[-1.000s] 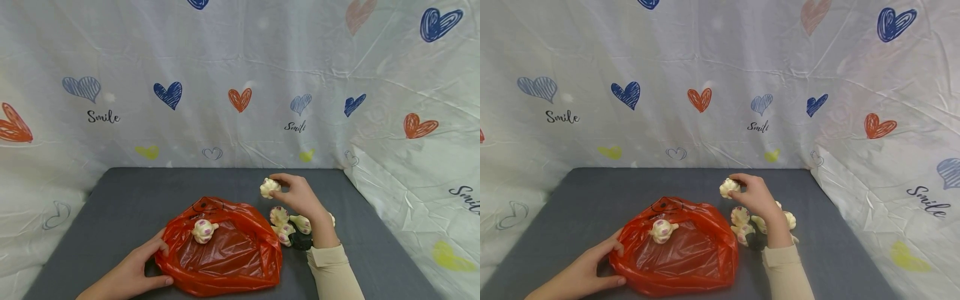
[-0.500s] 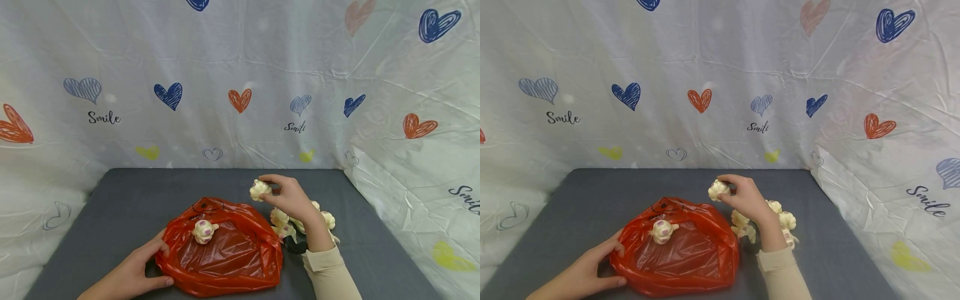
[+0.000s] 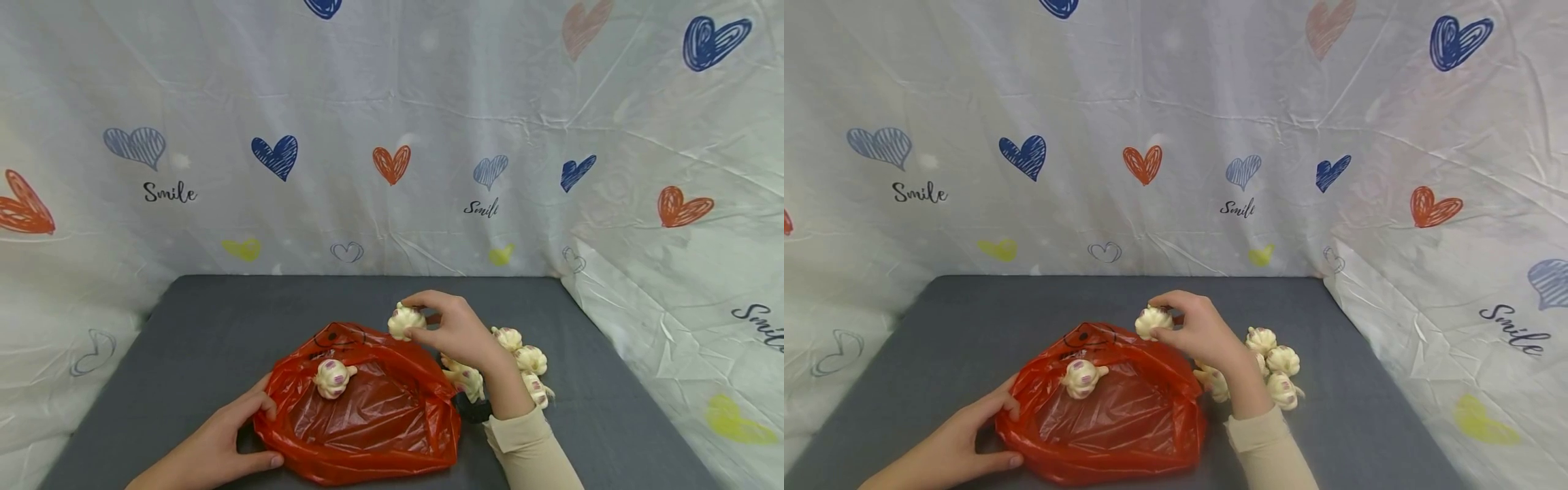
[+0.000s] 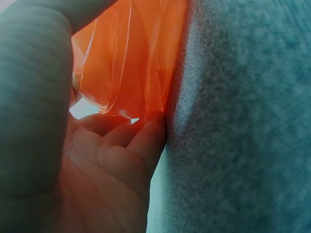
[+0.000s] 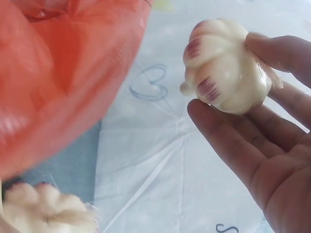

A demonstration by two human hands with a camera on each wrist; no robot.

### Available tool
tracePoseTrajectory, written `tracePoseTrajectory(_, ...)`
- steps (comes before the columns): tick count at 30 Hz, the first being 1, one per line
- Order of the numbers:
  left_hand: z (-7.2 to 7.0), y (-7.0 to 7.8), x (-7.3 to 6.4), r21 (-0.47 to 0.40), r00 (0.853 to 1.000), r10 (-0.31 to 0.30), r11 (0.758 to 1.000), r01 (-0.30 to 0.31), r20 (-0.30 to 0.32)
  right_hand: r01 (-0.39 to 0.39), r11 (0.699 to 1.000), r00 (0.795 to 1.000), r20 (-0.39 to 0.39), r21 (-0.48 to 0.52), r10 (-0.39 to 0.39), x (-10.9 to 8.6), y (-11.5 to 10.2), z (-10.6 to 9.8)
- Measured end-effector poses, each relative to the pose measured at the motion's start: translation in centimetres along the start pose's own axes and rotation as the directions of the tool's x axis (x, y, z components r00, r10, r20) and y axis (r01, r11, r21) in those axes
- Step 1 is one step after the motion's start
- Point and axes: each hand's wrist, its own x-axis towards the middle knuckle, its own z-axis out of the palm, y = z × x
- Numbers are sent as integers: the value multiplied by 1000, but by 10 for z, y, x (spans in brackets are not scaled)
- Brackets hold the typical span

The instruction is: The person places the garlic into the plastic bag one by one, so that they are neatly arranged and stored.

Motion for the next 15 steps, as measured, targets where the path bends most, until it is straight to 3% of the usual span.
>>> tracePoseTrajectory(15, 0, -5, 0, -1, 1000, 17, 1000, -17, 2, 54, 998, 998, 44, 21, -55, 5, 2, 16)
